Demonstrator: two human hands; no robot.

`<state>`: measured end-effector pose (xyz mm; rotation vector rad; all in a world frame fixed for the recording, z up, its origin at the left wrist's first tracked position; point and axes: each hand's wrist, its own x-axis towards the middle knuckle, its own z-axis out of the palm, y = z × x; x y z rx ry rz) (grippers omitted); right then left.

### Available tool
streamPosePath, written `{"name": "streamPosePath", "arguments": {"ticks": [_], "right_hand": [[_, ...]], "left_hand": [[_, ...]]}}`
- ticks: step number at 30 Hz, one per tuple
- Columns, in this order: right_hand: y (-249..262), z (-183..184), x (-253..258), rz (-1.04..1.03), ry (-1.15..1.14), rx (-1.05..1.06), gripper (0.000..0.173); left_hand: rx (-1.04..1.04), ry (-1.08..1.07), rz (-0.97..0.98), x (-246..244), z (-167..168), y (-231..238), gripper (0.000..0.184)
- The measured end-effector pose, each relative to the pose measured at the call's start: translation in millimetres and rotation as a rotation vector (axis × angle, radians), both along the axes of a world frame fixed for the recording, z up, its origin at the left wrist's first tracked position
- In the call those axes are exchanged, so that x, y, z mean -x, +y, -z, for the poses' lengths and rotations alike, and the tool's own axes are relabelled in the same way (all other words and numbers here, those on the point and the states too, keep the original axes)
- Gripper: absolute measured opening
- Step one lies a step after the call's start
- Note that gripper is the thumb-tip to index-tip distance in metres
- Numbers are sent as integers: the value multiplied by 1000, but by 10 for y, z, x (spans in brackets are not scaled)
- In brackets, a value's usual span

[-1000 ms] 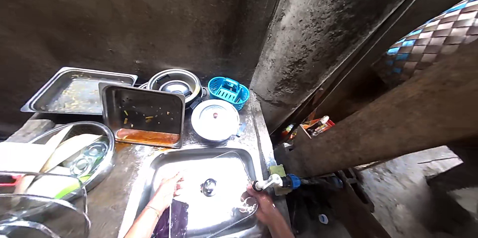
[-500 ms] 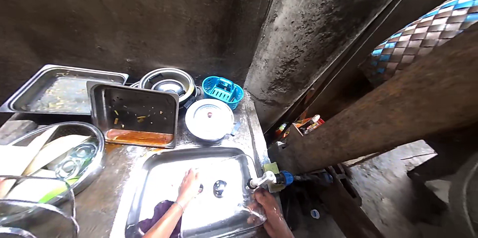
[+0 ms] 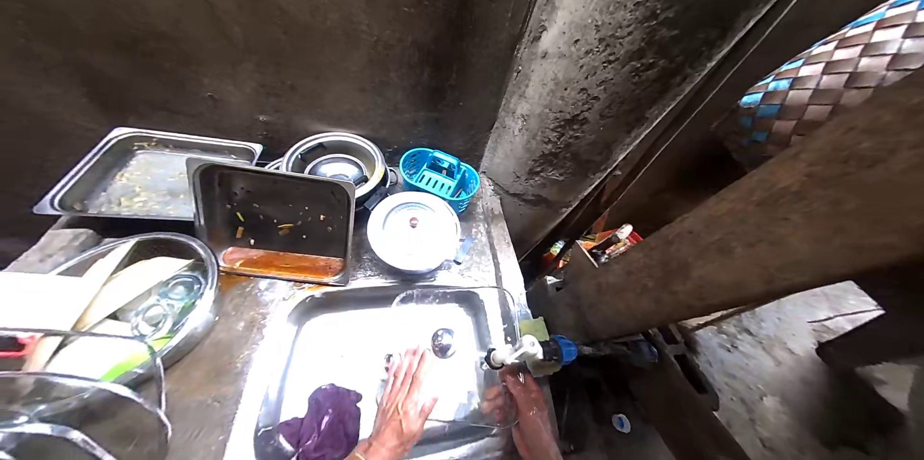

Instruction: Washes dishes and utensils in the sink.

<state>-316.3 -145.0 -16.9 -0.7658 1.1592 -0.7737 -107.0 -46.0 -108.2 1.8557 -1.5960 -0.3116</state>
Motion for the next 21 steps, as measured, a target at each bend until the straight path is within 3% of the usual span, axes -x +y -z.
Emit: {"name": "streamPosePath", "arguments": {"ticks": [2, 5, 7, 11, 13, 17, 21], "right_hand": [[5, -72, -14, 11, 44, 33, 22], [47, -165, -4, 12, 77, 110, 23], [67, -185, 37, 7, 81, 146, 25], [53, -230, 111, -4, 128, 135, 25], [54, -228, 133, -21, 127, 124, 24], [122, -192, 182, -24, 107, 112, 25], [185, -154, 189, 29, 93, 126, 26]], "left_hand": [[-95, 36, -71, -148, 202, 17, 66], [-171, 91, -133, -162, 304, -18, 65], [-113, 110, -110, -24, 245, -55, 67], [-76, 237, -58, 273, 0, -259, 88], [-55, 273, -67, 377, -139, -427, 87], [59, 188, -34, 401, -178, -654, 62], [298, -43, 88, 553, -322, -713, 31]]}}
